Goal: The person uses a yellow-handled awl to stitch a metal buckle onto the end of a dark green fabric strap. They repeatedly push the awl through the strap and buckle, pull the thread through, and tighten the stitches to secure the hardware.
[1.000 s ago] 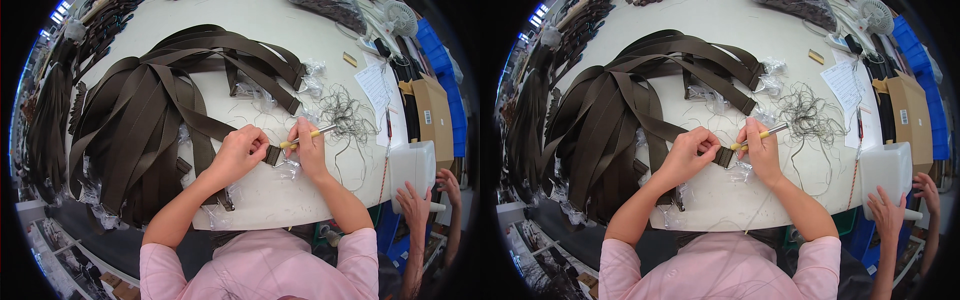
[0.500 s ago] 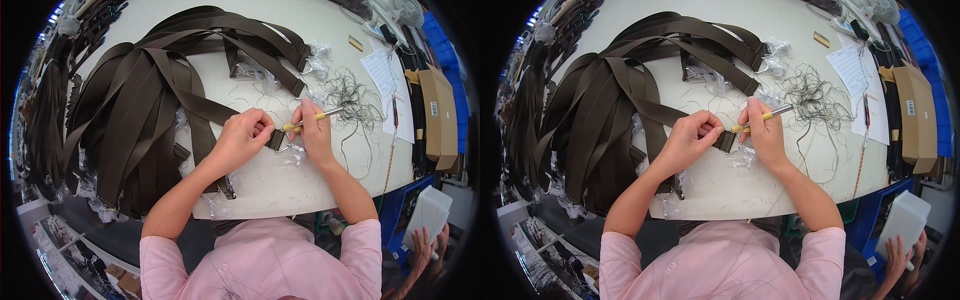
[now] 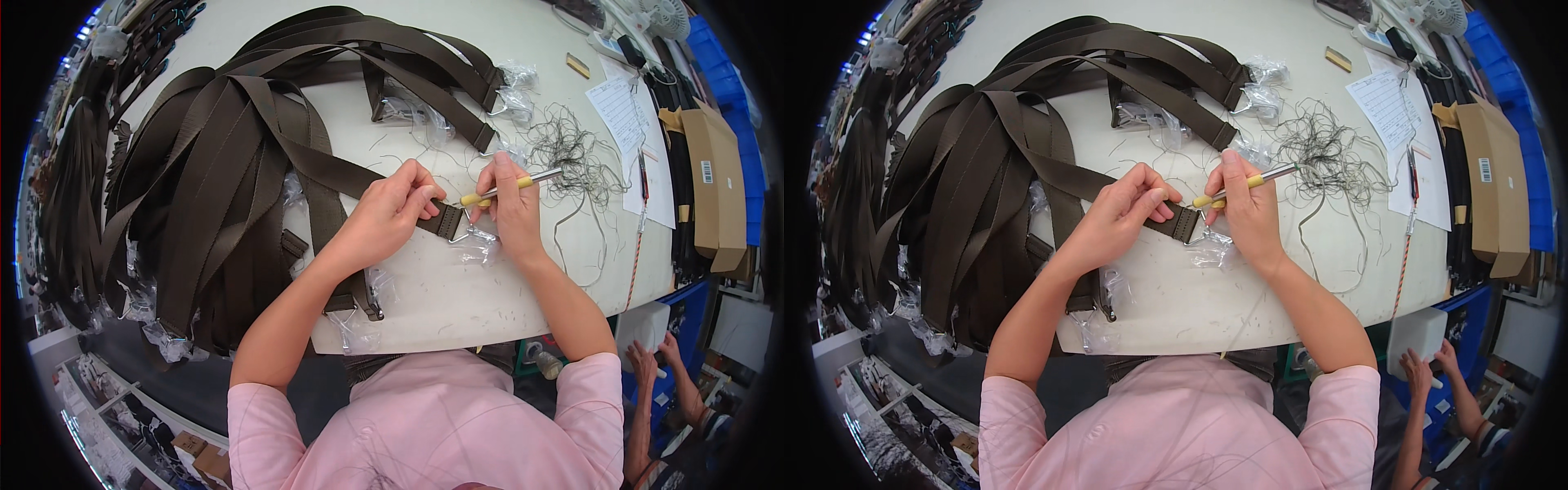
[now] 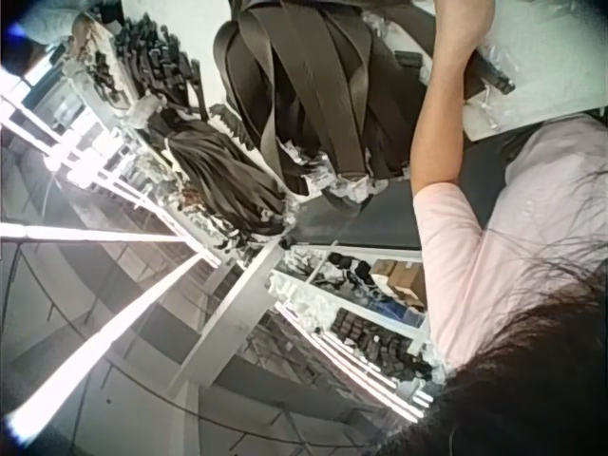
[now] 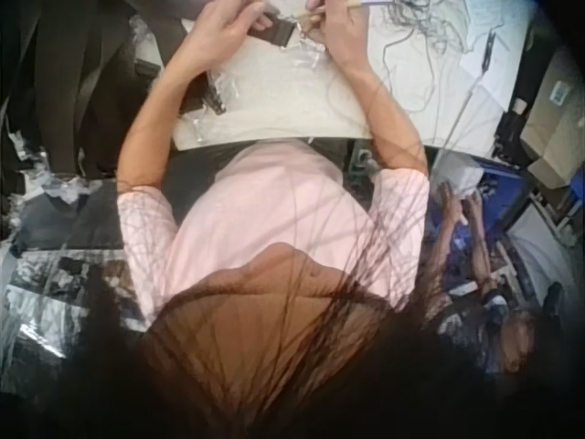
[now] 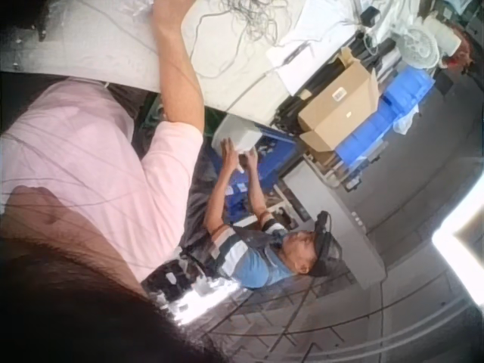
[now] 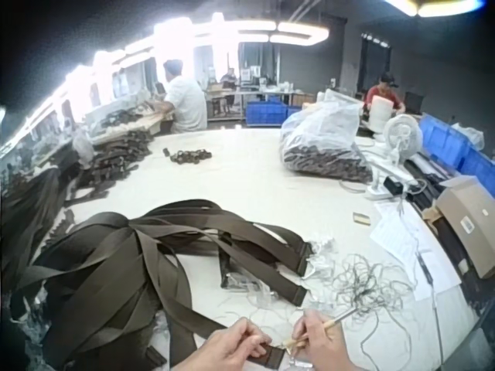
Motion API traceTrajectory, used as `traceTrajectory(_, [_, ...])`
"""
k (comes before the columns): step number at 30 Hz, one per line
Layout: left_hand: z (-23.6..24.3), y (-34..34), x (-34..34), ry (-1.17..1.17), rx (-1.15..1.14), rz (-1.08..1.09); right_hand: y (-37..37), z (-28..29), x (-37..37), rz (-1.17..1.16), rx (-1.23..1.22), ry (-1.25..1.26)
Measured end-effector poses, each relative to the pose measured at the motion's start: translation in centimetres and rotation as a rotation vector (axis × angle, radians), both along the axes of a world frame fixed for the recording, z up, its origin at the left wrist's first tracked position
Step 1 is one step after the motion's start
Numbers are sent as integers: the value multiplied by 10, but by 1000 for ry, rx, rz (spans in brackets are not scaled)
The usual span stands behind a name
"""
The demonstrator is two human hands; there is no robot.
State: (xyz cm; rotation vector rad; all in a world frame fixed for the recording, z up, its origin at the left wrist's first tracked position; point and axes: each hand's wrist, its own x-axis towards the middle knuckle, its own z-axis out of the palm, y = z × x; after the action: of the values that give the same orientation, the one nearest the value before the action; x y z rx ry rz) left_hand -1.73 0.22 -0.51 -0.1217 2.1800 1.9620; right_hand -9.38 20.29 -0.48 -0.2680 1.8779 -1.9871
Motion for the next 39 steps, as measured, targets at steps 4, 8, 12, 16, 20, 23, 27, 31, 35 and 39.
traceTrajectory(4, [32, -14, 8, 512, -772, -101, 17, 4, -3, -77, -94, 201])
traceTrajectory(8, [26, -12, 27, 534, -1081, -208, 26, 14, 23, 49, 154, 625])
traceTrajectory(12, [23, 8, 28, 639, -1308, -203, 27, 11, 34, 296, 432, 1128])
traceTrajectory(16, [19, -4, 6, 720, -1413, -224, 35, -13, 15, 302, 554, 1106])
traceTrajectory(20, [57, -28, -4, 405, -785, -183, 33, 25, 10, 129, 72, 129])
traceTrajectory(23, [91, -32, 1, 250, -508, -247, 41, 43, 21, 165, -63, 191])
traceTrajectory(27, [40, -34, 9, 264, -659, -241, 35, 13, 35, 184, 397, 473])
traceTrajectory(31, [57, -29, 23, 361, -660, -296, 37, 20, 30, 136, 261, 329])
traceTrajectory(35, [128, -52, 66, 526, -615, -307, 35, 56, 20, 74, -121, 486])
traceTrajectory(39, [197, -112, 165, 155, -1034, -303, 44, 44, 5, 119, 220, 821])
